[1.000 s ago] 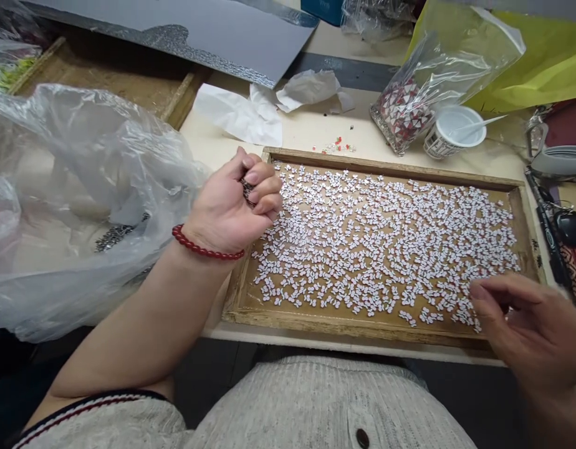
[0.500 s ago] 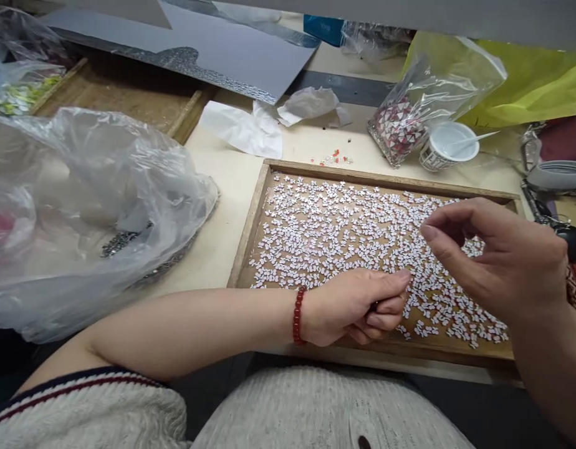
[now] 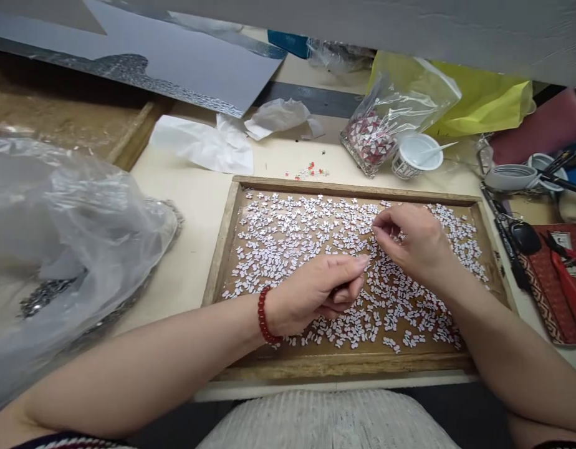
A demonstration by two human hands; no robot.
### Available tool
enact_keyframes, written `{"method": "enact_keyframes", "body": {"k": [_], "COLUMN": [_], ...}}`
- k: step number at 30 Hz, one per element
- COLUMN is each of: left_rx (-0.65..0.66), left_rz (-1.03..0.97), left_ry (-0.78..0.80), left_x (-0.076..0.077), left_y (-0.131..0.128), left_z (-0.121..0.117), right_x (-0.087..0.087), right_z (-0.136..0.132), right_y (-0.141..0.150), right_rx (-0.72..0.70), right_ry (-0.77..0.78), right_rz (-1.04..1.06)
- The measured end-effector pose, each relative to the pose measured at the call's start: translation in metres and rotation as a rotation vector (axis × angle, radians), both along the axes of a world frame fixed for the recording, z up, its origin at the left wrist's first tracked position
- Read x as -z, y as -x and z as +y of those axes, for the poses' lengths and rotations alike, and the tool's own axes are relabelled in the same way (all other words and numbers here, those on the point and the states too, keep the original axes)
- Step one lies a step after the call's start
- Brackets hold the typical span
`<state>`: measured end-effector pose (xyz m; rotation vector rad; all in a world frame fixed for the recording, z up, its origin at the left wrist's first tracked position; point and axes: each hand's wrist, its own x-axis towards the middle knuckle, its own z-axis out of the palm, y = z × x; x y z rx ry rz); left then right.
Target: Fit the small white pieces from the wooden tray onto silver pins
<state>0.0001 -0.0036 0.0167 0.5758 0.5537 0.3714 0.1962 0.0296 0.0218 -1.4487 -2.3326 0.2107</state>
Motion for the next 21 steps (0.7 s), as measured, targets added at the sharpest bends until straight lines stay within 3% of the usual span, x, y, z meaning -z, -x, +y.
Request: {"method": "enact_keyframes", "body": {"k": [5,21], "left_rx": [-0.101,-0.072], "left_rz": [0.008,0.028], "left_ry": [0.081,0.059], "left_x": [-0.002,0.0], "left_y": [0.003,0.003], "left_z": [0.0,-0.005], "right_x": [0.009,0.02], "right_z": [0.004,0.013], "right_y": [0.002,0.005], "right_rx": [-0.009,-0.014], "right_ry": [0.009,-0.053], "right_rz": [-0.016,-0.087]}}
